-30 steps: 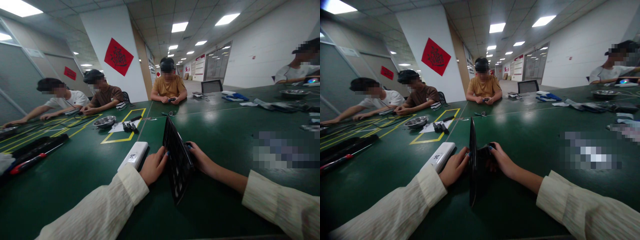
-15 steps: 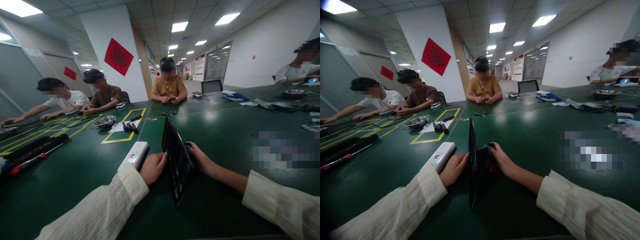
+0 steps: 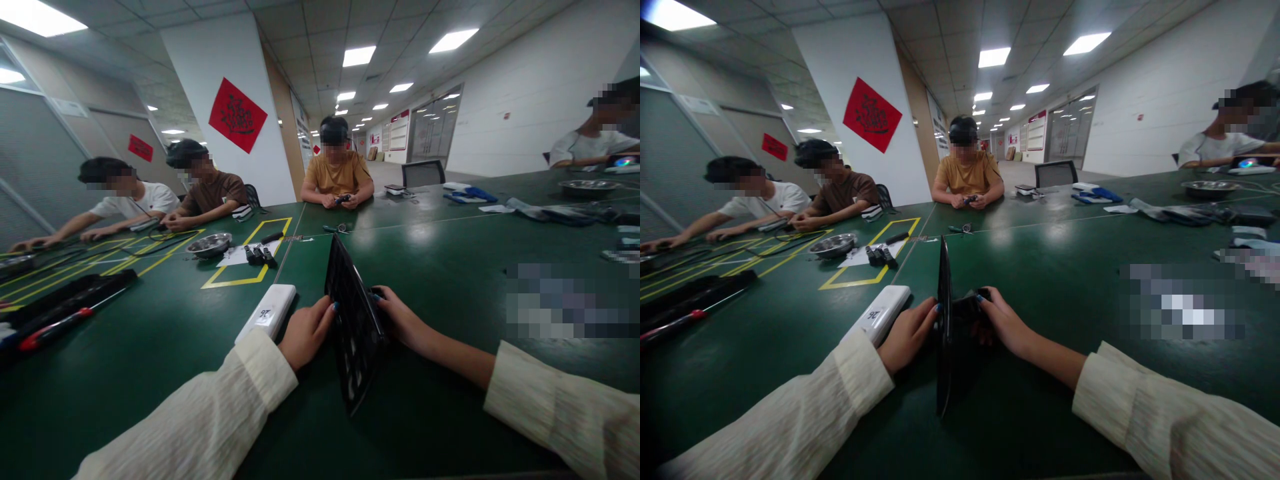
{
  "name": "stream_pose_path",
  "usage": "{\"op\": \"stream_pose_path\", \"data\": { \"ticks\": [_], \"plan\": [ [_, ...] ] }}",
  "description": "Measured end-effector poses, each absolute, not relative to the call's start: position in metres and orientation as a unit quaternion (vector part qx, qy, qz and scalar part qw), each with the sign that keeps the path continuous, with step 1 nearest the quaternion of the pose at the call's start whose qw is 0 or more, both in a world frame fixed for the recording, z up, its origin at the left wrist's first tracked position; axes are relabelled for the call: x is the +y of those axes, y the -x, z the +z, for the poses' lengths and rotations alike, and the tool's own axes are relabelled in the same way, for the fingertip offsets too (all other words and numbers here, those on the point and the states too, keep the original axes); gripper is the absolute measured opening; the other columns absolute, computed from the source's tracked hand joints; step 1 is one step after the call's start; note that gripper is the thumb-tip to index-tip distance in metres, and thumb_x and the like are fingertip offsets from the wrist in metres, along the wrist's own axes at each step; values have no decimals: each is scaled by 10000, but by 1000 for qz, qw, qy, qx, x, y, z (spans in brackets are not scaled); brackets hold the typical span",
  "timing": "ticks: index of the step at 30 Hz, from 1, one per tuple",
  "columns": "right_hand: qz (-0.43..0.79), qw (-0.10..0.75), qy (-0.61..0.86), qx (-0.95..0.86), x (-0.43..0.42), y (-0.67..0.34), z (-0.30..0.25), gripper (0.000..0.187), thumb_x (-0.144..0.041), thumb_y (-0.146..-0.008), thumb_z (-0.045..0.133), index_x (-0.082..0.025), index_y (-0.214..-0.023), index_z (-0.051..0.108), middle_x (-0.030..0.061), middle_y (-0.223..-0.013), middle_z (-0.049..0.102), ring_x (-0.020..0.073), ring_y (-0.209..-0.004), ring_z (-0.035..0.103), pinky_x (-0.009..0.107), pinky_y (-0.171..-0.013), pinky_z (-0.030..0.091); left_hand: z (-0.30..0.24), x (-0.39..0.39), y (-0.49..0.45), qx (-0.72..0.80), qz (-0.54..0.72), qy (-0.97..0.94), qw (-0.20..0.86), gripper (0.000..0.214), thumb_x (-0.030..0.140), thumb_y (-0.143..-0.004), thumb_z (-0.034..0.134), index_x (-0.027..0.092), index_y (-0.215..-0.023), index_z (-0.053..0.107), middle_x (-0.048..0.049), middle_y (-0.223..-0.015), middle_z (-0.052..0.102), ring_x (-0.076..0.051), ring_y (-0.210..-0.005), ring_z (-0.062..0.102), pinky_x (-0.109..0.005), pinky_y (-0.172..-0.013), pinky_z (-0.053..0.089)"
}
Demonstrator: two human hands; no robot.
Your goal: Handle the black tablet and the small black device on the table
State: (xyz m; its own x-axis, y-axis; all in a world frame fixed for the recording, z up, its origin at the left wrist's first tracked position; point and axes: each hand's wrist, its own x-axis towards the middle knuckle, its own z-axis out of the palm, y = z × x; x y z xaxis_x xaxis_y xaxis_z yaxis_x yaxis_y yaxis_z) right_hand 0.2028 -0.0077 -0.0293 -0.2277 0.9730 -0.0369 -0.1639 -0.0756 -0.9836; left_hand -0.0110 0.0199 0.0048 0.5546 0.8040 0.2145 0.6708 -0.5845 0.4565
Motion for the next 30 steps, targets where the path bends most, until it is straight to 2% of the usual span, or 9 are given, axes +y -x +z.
{"op": "stream_pose_path", "data": {
  "ticks": [6, 10, 13, 16, 23, 28, 30],
  "plan": [
    [606, 468, 418, -489, -14, -201, -21, 367, -447, -800, 487, -229, -1083, 403, 5, -776, 588, 131, -605, 551, 214, -456, 370, 8, 15, 11, 406, 204, -876, 163, 296, 386, -922, 245, 201, -799, 440, 18, -621, 505, -145, -577, 529, -245, -556, 339],
    [584, 472, 439, -494, -18, -198, -17, 388, -468, -794, 473, -225, -1085, 389, -5, -756, 574, 123, -548, 539, 221, -433, 360, 15, 14, 9, 407, 193, -870, 201, 324, 378, -926, 234, 195, -881, 497, 0, -677, 577, -151, -623, 561, -244, -603, 389],
    [558, 491, 445, -499, -21, -196, -16, 407, -494, -807, 454, -219, -1098, 378, -6, -734, 567, 127, -534, 535, 234, -439, 376, 21, 14, 6, 417, 190, -860, 223, 344, 386, -919, 260, 197, -865, 543, -23, -730, 624, -166, -679, 588, -253, -645, 423],
    [543, 522, 443, -487, -22, -196, -17, 407, -507, -817, 451, -237, -1112, 376, 0, -765, 560, 151, -605, 560, 245, -465, 406, 25, 15, 0, 426, 193, -850, 242, 356, 396, -909, 293, 196, -841, 580, -42, -747, 652, -187, -713, 600, -274, -677, 449],
    [526, 578, 439, -444, -15, -198, -16, 411, -545, -820, 419, -249, -1104, 392, 49, -987, 538, 211, -847, 559, 286, -569, 445, 21, 25, -21, 435, 248, -813, 297, 382, 412, -900, 304, 183, -868, 609, -58, -820, 682, -199, -761, 595, -302, -739, 471],
    [544, 563, 437, -443, -8, -196, -20, 409, -546, -832, 401, -266, -1127, 359, 49, -979, 528, 209, -838, 558, 254, -502, 397, 12, 29, -24, 430, 299, -780, 342, 467, 448, -907, 242, 156, -815, 595, -63, -821, 668, -184, -762, 573, -301, -752, 465],
    [560, 563, 417, -442, -7, -195, -23, 413, -552, -826, 417, -263, -1116, 362, 40, -948, 534, 202, -826, 561, 257, -521, 406, 11, 28, -21, 428, 282, -775, 369, 509, 477, -902, 228, 144, -789, 597, -61, -787, 662, -181, -725, 567, -290, -695, 471]
  ]
}}
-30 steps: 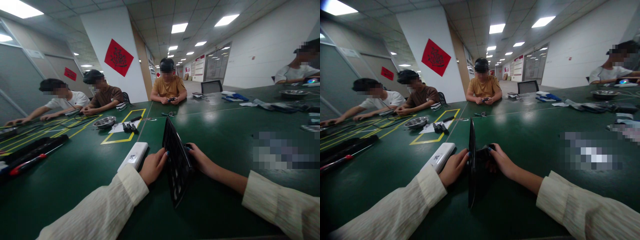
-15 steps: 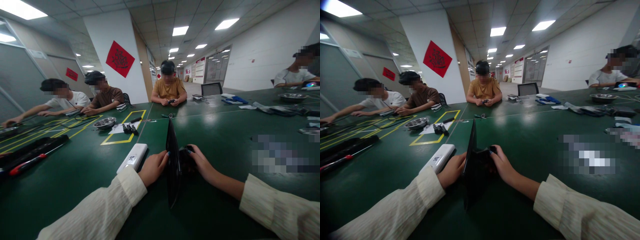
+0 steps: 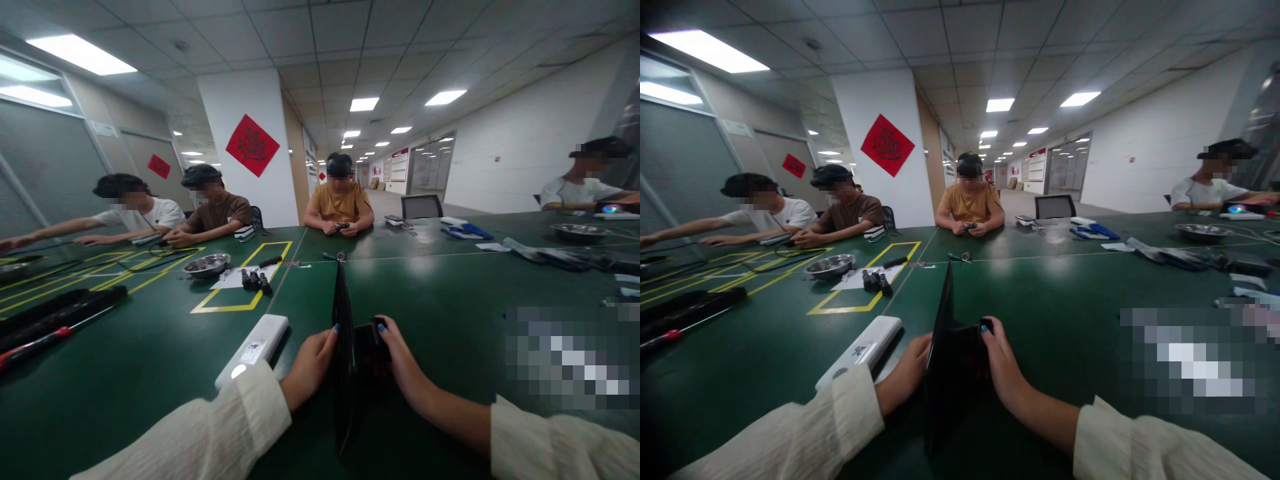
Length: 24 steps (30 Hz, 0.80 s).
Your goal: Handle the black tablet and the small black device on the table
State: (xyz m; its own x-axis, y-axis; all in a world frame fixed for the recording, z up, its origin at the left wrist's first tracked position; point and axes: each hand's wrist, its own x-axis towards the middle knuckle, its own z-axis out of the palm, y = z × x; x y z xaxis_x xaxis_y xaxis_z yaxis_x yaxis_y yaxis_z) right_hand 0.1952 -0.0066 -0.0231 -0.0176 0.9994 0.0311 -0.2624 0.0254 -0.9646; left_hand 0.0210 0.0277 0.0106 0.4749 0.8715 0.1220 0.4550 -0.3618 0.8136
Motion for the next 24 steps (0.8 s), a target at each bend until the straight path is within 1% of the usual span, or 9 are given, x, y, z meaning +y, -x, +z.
{"op": "stream_pose_path", "data": {
  "ticks": [3, 5, 7, 11, 14, 17, 20, 22, 24],
  "plan": [
    [571, 561, 400, -447, -6, -195, -27, 422, -562, -812, 449, -261, -1100, 379, 27, -916, 544, 192, -785, 565, 272, -550, 423, 9, 24, -16, 429, 279, -780, 361, 516, 468, -903, 208, 161, -805, 610, -49, -798, 662, -189, -782, 573, -287, -725, 466],
    [571, 556, 408, -446, -7, -196, -29, 442, -578, -803, 455, -263, -1104, 382, 24, -896, 549, 192, -761, 565, 274, -538, 420, 9, 23, -13, 429, 286, -783, 348, 470, 444, -898, 232, 181, -825, 615, -47, -834, 663, -194, -831, 573, -296, -768, 457],
    [574, 554, 412, -441, -7, -196, -29, 456, -589, -795, 458, -267, -1109, 382, 22, -886, 551, 197, -764, 566, 276, -533, 422, 9, 22, -12, 421, 288, -783, 356, 436, 433, -887, 261, 180, -821, 610, -46, -845, 658, -196, -835, 573, -303, -786, 449],
    [578, 554, 401, -446, -6, -197, -29, 442, -577, -809, 454, -264, -1110, 374, 21, -881, 544, 200, -789, 568, 287, -565, 440, 8, 24, -13, 416, 279, -769, 397, 483, 474, -881, 254, 145, -758, 586, -33, -756, 630, -192, -762, 567, -290, -728, 444],
    [567, 549, 412, -456, -6, -197, -29, 423, -562, -825, 430, -261, -1116, 368, 25, -888, 535, 195, -772, 565, 274, -534, 427, 8, 24, -15, 432, 271, -760, 403, 543, 514, -882, 216, 133, -722, 567, -34, -694, 608, -184, -692, 551, -283, -657, 437],
    [545, 538, 439, -471, -7, -198, -28, 418, -560, -834, 400, -256, -1121, 375, 31, -893, 533, 179, -719, 556, 253, -482, 386, 9, 21, -15, 442, 278, -767, 374, 514, 497, -892, 207, 149, -737, 554, -42, -714, 614, -186, -706, 552, -283, -656, 437],
    [534, 530, 447, -483, -7, -198, -28, 407, -549, -845, 382, -252, -1124, 378, 35, -906, 533, 163, -680, 546, 251, -477, 375, 9, 18, -15, 455, 297, -778, 316, 384, 440, -902, 240, 189, -839, 524, -34, -793, 628, -186, -769, 570, -283, -714, 437],
    [535, 533, 442, -484, -8, -198, -28, 407, -544, -842, 390, -250, -1123, 379, 36, -915, 533, 153, -652, 536, 249, -466, 365, 7, 18, -14, 458, 292, -787, 293, 325, 410, -908, 239, 206, -891, 491, -32, -827, 627, -184, -786, 582, -285, -734, 433],
    [540, 539, 433, -480, -7, -198, -29, 425, -553, -827, 411, -248, -1121, 381, 35, -915, 535, 151, -642, 532, 249, -465, 365, 6, 19, -13, 455, 274, -798, 284, 317, 401, -916, 216, 209, -902, 468, -36, -835, 623, -184, -785, 592, -285, -730, 431]
  ]
}}
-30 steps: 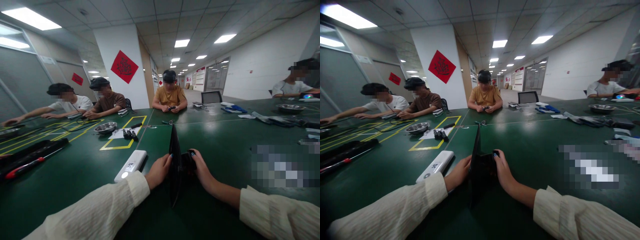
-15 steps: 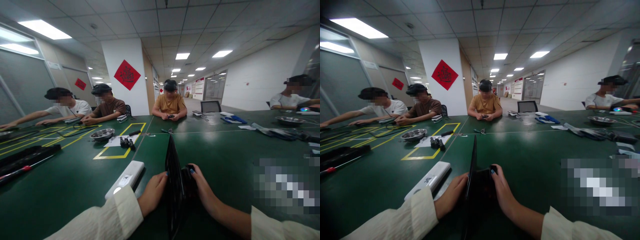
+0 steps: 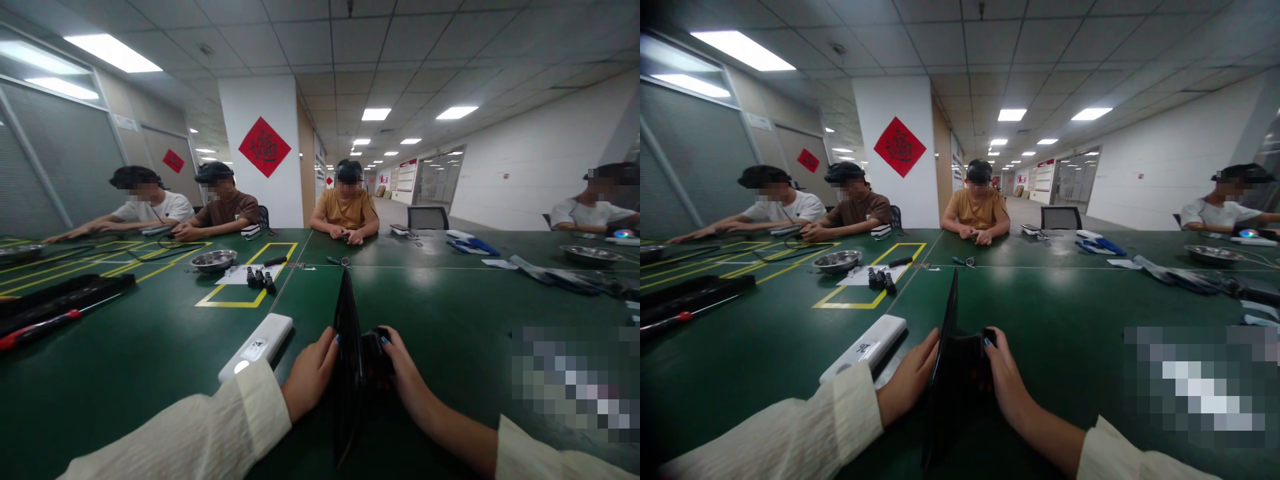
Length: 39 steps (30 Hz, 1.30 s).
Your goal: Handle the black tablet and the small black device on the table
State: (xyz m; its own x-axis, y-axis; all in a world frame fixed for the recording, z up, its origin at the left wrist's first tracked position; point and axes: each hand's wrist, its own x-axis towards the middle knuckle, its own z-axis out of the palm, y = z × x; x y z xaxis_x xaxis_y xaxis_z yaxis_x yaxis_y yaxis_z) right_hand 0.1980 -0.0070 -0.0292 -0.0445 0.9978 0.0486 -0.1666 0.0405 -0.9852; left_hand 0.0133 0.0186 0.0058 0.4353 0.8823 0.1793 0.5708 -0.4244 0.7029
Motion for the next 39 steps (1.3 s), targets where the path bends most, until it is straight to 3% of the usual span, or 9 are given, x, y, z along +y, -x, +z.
{"op": "stream_pose_path", "data": {
  "ticks": [15, 24, 31, 39],
  "plan": [
    [557, 543, 416, -470, -7, -197, -30, 412, -530, -837, 425, -243, -1125, 357, 22, -906, 549, 159, -701, 561, 246, -498, 388, 0, 22, -10, 478, 259, -795, 268, 418, 431, -902, 217, 211, -1015, 554, -41, -882, 668, -201, -862, 601, -279, -781, 428],
    [570, 551, 401, -460, -4, -199, -33, 407, -519, -824, 466, -248, -1116, 383, 21, -908, 555, 185, -786, 568, 257, -541, 414, 7, 23, -13, 451, 267, -776, 350, 509, 482, -886, 219, 155, -816, 602, -50, -836, 668, -197, -791, 583, -270, -733, 433],
    [568, 541, 420, -456, -7, -198, -29, 420, -514, -825, 446, -247, -1140, 374, 16, -862, 550, 153, -663, 543, 247, -497, 393, 3, 25, -13, 472, 260, -760, 363, 446, 455, -864, 259, 157, -758, 573, -37, -788, 649, -194, -788, 573, -273, -724, 432],
    [561, 557, 404, -461, -2, -199, -37, 402, -494, -815, 471, -238, -1111, 380, 23, -879, 531, 170, -722, 552, 242, -493, 406, 2, 23, -13, 447, 291, -790, 303, 321, 424, -903, 242, 209, -926, 480, -34, -885, 631, -173, -836, 585, -249, -743, 416]
  ]
}}
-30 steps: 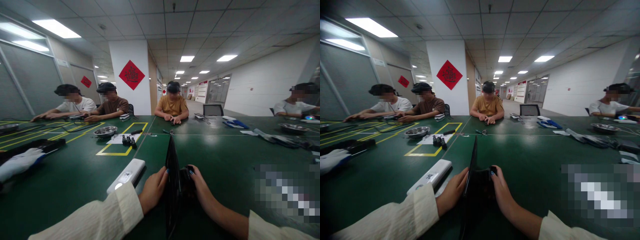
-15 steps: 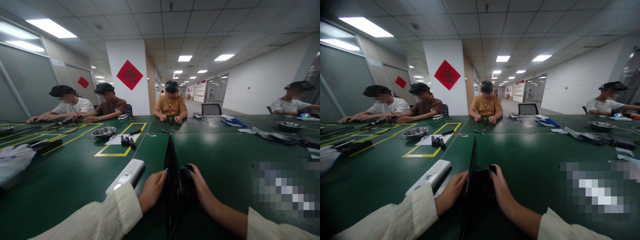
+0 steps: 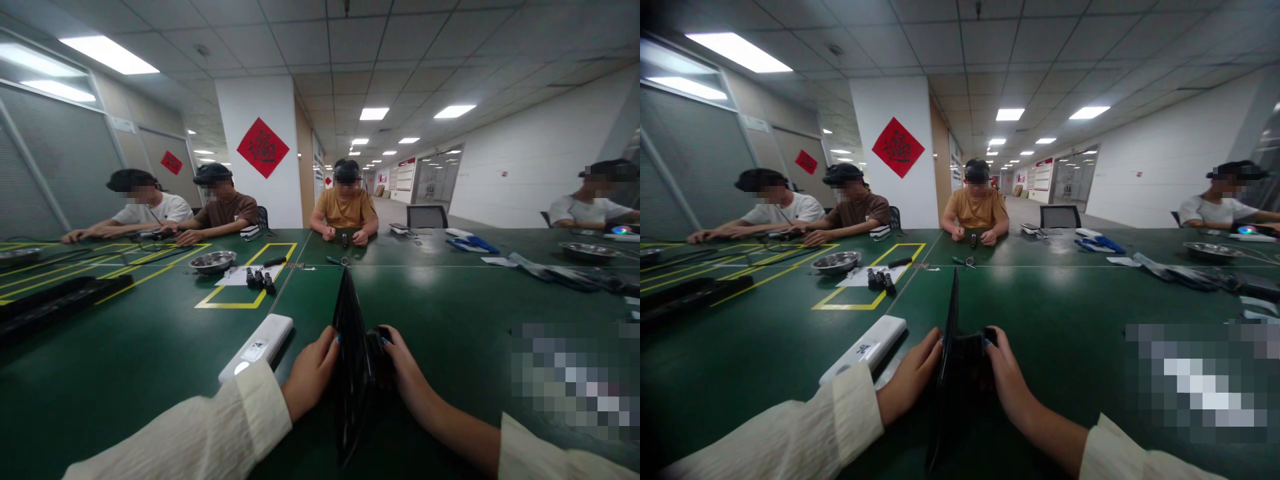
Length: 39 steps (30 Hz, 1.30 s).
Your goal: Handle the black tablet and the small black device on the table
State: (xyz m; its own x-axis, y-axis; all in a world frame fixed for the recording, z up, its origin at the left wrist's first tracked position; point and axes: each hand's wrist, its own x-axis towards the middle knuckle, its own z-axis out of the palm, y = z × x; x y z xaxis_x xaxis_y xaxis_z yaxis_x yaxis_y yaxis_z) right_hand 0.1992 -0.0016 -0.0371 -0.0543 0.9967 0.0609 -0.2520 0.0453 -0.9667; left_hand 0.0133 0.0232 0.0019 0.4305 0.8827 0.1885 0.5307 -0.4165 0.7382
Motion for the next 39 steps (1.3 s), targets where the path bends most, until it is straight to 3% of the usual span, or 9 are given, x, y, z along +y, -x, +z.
{"op": "stream_pose_path", "data": {
  "ticks": [5, 10, 20, 28, 32, 39],
  "plan": [
    [561, 553, 403, -466, -3, -200, -35, 396, -483, -841, 441, -239, -1146, 375, 34, -901, 545, 186, -777, 559, 237, -491, 405, -1, 24, -11, 456, 266, -807, 266, 342, 425, -914, 218, 211, -915, 485, -32, -854, 631, -171, -781, 595, -247, -698, 414],
    [557, 545, 411, -472, -6, -200, -31, 439, -516, -827, 458, -232, -1152, 380, 40, -926, 554, 182, -777, 563, 230, -494, 402, -3, 23, -10, 488, 238, -805, 237, 333, 379, -904, 210, 210, -1022, 471, -51, -920, 641, -192, -878, 594, -271, -770, 403],
    [571, 553, 403, -454, -6, -199, -31, 404, -494, -818, 478, -243, -1123, 390, 20, -867, 553, 185, -767, 559, 251, -529, 421, 3, 23, -12, 460, 264, -799, 285, 419, 468, -899, 238, 201, -842, 557, -27, -807, 652, -178, -750, 583, -249, -704, 419],
    [560, 550, 409, -466, -7, -199, -30, 364, -465, -847, 439, -233, -1121, 387, 15, -864, 536, 146, -665, 530, 244, -496, 405, 6, 20, -12, 454, 266, -797, 297, 467, 467, -893, 242, 192, -864, 618, -37, -849, 670, -204, -817, 592, -264, -755, 420],
    [564, 546, 409, -465, -8, -198, -28, 385, -488, -846, 443, -234, -1129, 389, 15, -843, 539, 155, -679, 536, 245, -510, 408, 3, 23, -12, 462, 249, -792, 313, 496, 471, -898, 209, 172, -810, 594, -43, -807, 655, -204, -783, 589, -272, -715, 421],
    [572, 551, 398, -459, -9, -198, -27, 376, -480, -841, 453, -238, -1124, 399, 24, -889, 554, 151, -674, 530, 242, -515, 404, 1, 24, -12, 447, 281, -798, 290, 333, 418, -915, 239, 196, -868, 483, -28, -849, 609, -168, -798, 578, -253, -716, 407]
  ]
}}
